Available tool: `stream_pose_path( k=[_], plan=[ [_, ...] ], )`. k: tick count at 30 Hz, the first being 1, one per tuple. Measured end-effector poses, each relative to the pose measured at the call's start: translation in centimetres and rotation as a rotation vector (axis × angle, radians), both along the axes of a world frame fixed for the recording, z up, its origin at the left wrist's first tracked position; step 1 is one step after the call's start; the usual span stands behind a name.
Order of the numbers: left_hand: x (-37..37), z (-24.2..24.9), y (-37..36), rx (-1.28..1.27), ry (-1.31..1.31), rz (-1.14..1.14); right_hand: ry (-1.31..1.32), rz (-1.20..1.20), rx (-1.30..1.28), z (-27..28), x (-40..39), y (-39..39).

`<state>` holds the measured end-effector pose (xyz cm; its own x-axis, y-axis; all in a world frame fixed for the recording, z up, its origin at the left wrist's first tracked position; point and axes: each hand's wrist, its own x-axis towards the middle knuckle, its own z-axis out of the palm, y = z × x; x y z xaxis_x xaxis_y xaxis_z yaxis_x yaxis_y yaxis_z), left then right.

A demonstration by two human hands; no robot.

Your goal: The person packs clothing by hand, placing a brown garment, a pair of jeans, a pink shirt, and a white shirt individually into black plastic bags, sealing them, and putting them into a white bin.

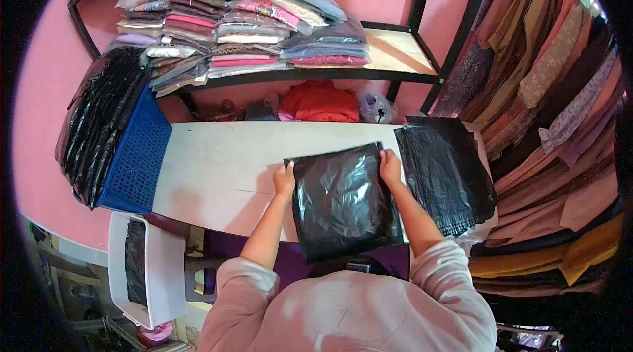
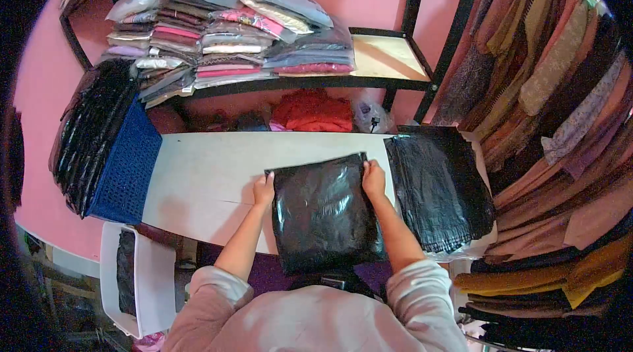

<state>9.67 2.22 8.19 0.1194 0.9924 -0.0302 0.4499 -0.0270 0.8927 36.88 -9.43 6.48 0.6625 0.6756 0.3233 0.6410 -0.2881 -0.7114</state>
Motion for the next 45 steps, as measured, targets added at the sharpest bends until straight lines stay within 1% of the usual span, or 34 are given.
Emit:
stream_pose_path(
  k=[1,2,3,4,6,7,8,10,12,14,15,16,17,18,19,20,21,23,24,26,28,29,30,32,34,35,37,38,40,41,42,43,44,45],
  plan=[
    [-0.7,-6.0,1.4,-0.094,0.068,-0.010,-0.012,-0.016,-0.075,-3.8,0.6,-0.4],
    [-1.5,-10.7,2.3,-0.184,0.137,-0.021,-0.023,-0.032,-0.146,-6.3,0.8,-1.0],
    [-2.2,-7.9,0.0,-0.183,0.157,-0.182,0.094,-0.047,-0.360,-5.1,-0.1,-2.0],
    [-2.5,-8.2,-0.5,-0.188,0.161,-0.180,0.098,-0.045,-0.365,-5.7,-0.4,-3.1],
    [-3.0,-9.1,-1.4,-0.269,-0.140,-0.020,-0.068,0.045,-0.179,-7.6,-0.5,-6.2],
    [-3.3,-9.1,-1.1,-0.295,-0.156,-0.048,-0.064,0.049,-0.190,-8.4,-0.2,-7.1],
    [-3.3,-9.2,-1.0,-0.308,-0.152,-0.044,-0.081,0.070,-0.144,-9.1,0.1,-8.1],
    [-2.9,-9.6,-0.3,-0.340,-0.143,-0.037,-0.100,0.091,-0.092,-8.3,0.2,-8.2],
    [-2.1,-9.3,-0.3,-0.299,-0.134,-0.003,0.283,0.043,-0.150,-7.0,0.4,-7.1],
    [-1.0,-7.7,-1.0,-0.285,-0.222,-0.004,0.331,0.076,-0.040,-9.1,1.1,-5.0],
    [-0.5,-7.4,-1.3,-0.163,-0.242,0.034,0.360,0.087,-0.026,-9.7,1.4,-4.0],
    [-0.5,-7.8,-0.9,-0.156,-0.246,0.034,0.389,0.099,-0.013,-8.6,0.9,-3.1],
    [-0.7,-8.2,-0.3,-0.247,-0.096,-0.023,0.354,0.105,-0.150,-7.4,0.7,-2.7],
    [-0.7,-9.0,0.2,-0.338,0.056,-0.079,0.188,0.166,-0.283,-6.1,0.7,-2.1],
    [-0.3,-9.8,-0.1,-0.227,-0.004,-0.021,0.102,0.174,-0.271,-7.2,1.1,-1.6],
    [-0.2,-10.5,0.0,-0.220,-0.006,-0.014,0.016,0.183,-0.257,-8.3,1.2,-1.0],
    [0.1,-10.2,-0.2,-0.230,-0.119,-0.010,0.013,0.190,-0.251,-9.4,1.6,-0.6],
    [0.6,-9.6,-1.0,-0.222,-0.317,-0.008,0.125,0.185,-0.207,-11.2,2.4,-0.3],
    [0.4,-11.1,-0.6,-0.375,-0.434,0.029,0.130,0.190,-0.204,-10.8,2.1,-0.9],
    [0.3,-11.6,-0.9,-0.546,-0.580,0.054,0.002,0.175,0.003,-9.5,1.4,-3.3],
    [0.1,-10.6,-1.5,-0.587,-0.635,0.063,0.316,0.232,-0.013,-11.2,1.4,-7.1],
    [0.1,-9.5,-1.8,-0.606,-0.618,0.035,0.244,0.244,-0.102,-10.1,0.7,-9.5],
    [0.0,-8.8,-2.1,-0.624,-0.602,0.006,0.168,0.254,-0.189,-7.5,-0.3,-12.1],
    [-0.2,-9.1,-2.0,-0.628,-0.606,-0.004,-0.003,0.223,-0.389,-7.3,-1.5,-16.8],
    [-0.5,-8.7,-2.3,-0.508,-0.573,-0.061,0.077,0.136,-0.511,-4.4,-4.2,-20.3],
    [-0.7,-8.5,-2.4,-0.523,-0.562,-0.057,0.074,0.131,-0.505,-5.2,-5.0,-21.6],
    [-1.3,-10.2,-2.4,-0.522,-0.568,-0.033,0.458,0.133,-0.752,-6.9,-6.7,-23.4],
    [-1.9,-11.2,-2.5,-0.526,-0.572,-0.001,0.458,0.132,-0.749,-7.9,-7.7,-23.4],
    [-3.1,-11.0,-3.9,-0.536,-0.630,0.020,1.544,0.207,-0.424,-9.7,-10.5,-22.7],
    [-3.9,-11.0,-4.7,-0.577,-0.691,0.038,1.588,0.036,-0.330,-10.2,-11.7,-22.3],
    [-4.8,-11.0,-5.5,-0.617,-0.753,0.060,1.585,0.050,-0.339,-10.6,-12.9,-21.6],
    [-5.7,-9.6,-6.8,-0.572,-0.808,0.064,1.704,0.019,-0.108,-10.6,-14.2,-20.7],
    [-6.6,-8.2,-8.2,-0.644,-0.879,0.114,1.813,-0.010,0.128,-10.5,-15.3,-19.8],
    [-7.7,-7.9,-8.9,-0.644,-0.848,0.123,1.867,-0.029,0.228,-8.9,-16.6,-19.2]
  ],
)
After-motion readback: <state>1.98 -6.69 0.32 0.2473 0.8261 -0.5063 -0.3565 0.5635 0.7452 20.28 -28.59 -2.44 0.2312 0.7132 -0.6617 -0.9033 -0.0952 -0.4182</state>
